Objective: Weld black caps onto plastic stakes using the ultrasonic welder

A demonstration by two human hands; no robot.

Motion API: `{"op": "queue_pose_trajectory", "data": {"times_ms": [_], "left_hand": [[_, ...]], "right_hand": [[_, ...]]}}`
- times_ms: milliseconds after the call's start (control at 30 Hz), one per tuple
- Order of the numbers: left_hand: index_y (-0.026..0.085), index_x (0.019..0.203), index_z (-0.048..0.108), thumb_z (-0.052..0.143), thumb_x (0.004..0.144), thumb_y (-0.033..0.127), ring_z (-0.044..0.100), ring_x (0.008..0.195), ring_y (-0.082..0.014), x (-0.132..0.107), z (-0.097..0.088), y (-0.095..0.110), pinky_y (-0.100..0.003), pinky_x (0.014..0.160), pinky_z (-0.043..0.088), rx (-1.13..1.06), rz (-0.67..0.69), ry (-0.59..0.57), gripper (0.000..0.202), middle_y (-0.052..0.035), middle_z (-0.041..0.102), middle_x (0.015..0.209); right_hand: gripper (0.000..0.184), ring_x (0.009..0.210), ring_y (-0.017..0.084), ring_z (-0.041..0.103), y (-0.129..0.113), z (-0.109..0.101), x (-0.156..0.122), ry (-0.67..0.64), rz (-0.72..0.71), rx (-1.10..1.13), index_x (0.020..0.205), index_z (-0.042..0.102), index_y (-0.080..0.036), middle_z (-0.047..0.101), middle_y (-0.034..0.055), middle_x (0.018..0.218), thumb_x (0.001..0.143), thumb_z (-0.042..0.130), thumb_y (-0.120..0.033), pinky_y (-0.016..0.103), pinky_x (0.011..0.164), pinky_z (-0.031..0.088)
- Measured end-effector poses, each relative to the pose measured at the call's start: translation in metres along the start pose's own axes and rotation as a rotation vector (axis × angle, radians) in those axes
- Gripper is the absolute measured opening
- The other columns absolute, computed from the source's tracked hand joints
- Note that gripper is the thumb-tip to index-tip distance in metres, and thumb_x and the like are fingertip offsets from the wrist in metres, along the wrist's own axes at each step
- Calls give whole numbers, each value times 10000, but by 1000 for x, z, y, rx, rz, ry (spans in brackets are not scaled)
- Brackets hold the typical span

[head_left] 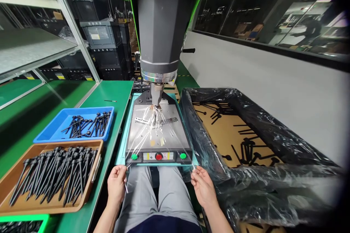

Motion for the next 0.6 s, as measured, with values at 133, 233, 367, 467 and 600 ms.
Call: {"op": "queue_pose_trajectory", "data": {"times_ms": [133,233,367,467,600], "left_hand": [[173,831,619,852,590,465,404,483,-61,-13,-19,-23,-172,445,328,-9,-55,23,444,39,548,667],[164,839,624,844,614,462,411,502,-63,-23,-31,-41,-177,460,337,19,-61,31,433,22,567,706],[155,806,628,829,633,474,424,522,-73,-37,-40,-55,-184,478,347,71,-67,24,415,23,548,699],[152,800,628,827,630,488,425,523,-73,-47,-43,-61,-190,483,350,85,-89,17,427,19,553,716],[147,792,627,823,638,493,421,524,-71,-55,-48,-69,-189,484,342,87,-98,12,427,15,555,728]], "right_hand": [[431,646,111,516,16,-26,-18,77,31,-47,856,652,-245,595,-27,768,496,889,-241,170,458,406],[408,644,113,508,25,-43,-32,103,51,-66,836,654,-244,583,-25,770,499,884,-250,173,459,410],[392,628,103,487,28,-60,-49,93,53,-83,846,652,-232,565,-26,774,531,880,-277,169,455,401],[402,623,92,477,30,-71,-60,93,63,-102,860,649,-225,555,-32,773,537,882,-280,161,461,398],[393,588,75,450,39,-82,-69,95,86,-132,855,644,-221,544,-40,757,545,876,-283,155,457,383]]}}
Point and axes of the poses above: each hand's wrist, its own x-axis towards the middle knuckle, its own z-axis out of the palm, y = z × x, the point moved 4 cm from there along x, towards the middle knuckle
